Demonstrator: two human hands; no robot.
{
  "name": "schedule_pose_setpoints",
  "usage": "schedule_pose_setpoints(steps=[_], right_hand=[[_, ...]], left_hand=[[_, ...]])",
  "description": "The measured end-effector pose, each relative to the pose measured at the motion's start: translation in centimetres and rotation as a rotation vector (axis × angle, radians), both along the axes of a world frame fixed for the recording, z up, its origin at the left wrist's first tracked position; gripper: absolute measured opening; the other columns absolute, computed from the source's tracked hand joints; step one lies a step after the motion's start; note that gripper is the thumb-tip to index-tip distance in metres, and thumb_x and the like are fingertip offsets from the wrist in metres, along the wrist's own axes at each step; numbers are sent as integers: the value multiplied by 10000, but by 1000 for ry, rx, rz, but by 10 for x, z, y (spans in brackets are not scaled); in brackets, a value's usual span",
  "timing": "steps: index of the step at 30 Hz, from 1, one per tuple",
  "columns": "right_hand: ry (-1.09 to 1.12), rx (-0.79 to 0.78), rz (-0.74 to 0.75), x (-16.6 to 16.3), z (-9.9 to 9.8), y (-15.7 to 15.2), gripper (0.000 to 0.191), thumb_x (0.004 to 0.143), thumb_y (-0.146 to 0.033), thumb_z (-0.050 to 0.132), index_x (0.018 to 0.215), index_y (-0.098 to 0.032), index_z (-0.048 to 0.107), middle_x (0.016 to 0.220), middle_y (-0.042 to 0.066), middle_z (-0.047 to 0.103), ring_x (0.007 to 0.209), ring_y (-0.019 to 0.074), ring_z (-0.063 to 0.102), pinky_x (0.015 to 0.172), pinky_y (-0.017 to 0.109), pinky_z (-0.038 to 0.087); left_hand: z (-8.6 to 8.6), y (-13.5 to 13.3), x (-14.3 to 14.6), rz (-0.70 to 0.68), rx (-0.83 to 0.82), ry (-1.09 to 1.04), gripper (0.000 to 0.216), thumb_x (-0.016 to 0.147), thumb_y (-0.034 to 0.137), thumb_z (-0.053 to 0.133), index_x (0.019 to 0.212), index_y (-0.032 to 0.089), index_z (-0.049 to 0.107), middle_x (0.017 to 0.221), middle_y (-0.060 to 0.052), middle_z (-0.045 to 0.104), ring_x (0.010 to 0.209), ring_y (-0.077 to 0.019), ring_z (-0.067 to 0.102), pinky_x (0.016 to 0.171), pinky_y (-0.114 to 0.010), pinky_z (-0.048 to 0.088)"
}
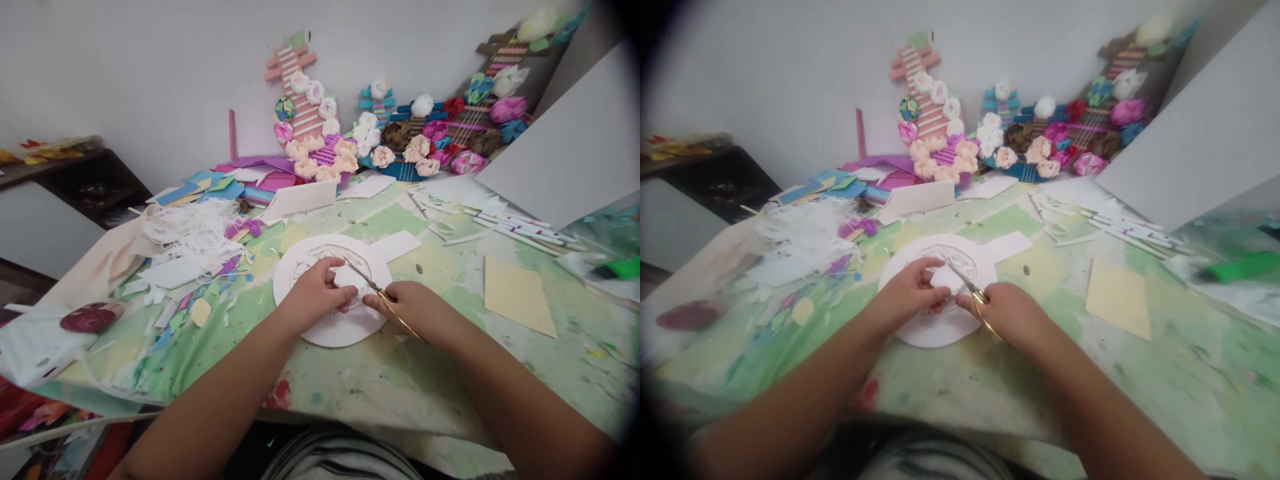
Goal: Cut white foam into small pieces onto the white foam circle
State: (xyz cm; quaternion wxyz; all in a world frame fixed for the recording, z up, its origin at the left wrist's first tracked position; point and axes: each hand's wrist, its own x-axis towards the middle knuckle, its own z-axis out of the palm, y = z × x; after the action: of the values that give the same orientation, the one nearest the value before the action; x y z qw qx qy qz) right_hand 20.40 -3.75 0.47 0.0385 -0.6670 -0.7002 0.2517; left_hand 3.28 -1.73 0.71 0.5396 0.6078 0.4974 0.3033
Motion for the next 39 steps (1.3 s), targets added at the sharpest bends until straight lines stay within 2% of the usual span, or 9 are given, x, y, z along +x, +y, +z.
schedule_pose_setpoints(steps=[3,7,11,17,24,28,31,36,39], right_hand=[[42,-16,13,2,-1,1,558,636,-657,268,533,-165,509,528,34,534,448,110,451,413,205,255],[58,-19,20,4,-3,4,568,637,-661,252,522,-163,500,513,29,517,449,111,448,417,206,261],[18,-5,38,4,-4,5,550,630,-656,278,512,-165,494,511,27,518,446,108,442,417,208,260],[-24,-58,83,3,6,10,589,623,-678,241,501,-161,494,525,46,522,444,114,441,409,215,262],[184,-273,205,12,15,19,573,633,-672,230,465,-156,414,427,22,451,353,91,408,384,215,304],[322,-324,288,17,17,27,552,652,-651,251,459,-156,399,395,-5,407,344,78,387,374,206,308],[383,-372,232,17,12,36,545,637,-661,275,477,-157,406,379,-21,387,322,70,359,333,199,272],[547,-542,64,17,4,43,562,643,-668,242,420,-166,361,308,-47,299,262,44,249,298,195,170],[649,-534,40,20,9,39,552,661,-654,228,408,-174,326,305,-53,276,261,39,220,303,200,161]], left_hand=[[-2,0,-2,-3,189,128,471,596,311,576,1027,227,408,654,22,523,499,-82,508,504,-213,402],[-2,-1,-3,-10,436,337,329,612,344,550,916,219,529,642,8,546,588,-109,502,590,-225,380],[-1,-1,-3,-35,554,428,275,636,358,519,861,210,574,692,-10,581,616,-122,490,607,-229,359],[0,0,-5,-70,580,517,255,661,384,481,822,208,572,663,-1,576,604,-122,489,561,-224,343],[1,1,-5,1,549,468,261,662,376,484,842,204,563,683,12,580,620,-106,502,598,-222,369],[0,4,-7,45,565,456,241,661,328,491,863,214,556,674,18,569,617,-103,496,603,-220,369],[-1,6,-10,65,597,475,221,671,292,478,861,214,558,669,17,561,617,-102,486,604,-217,361],[0,7,-11,107,592,469,222,692,309,448,868,219,549,614,31,538,580,-95,466,582,-216,344],[2,7,-12,132,573,480,234,713,364,402,780,210,566,551,33,490,540,-95,437,540,-221,326]])
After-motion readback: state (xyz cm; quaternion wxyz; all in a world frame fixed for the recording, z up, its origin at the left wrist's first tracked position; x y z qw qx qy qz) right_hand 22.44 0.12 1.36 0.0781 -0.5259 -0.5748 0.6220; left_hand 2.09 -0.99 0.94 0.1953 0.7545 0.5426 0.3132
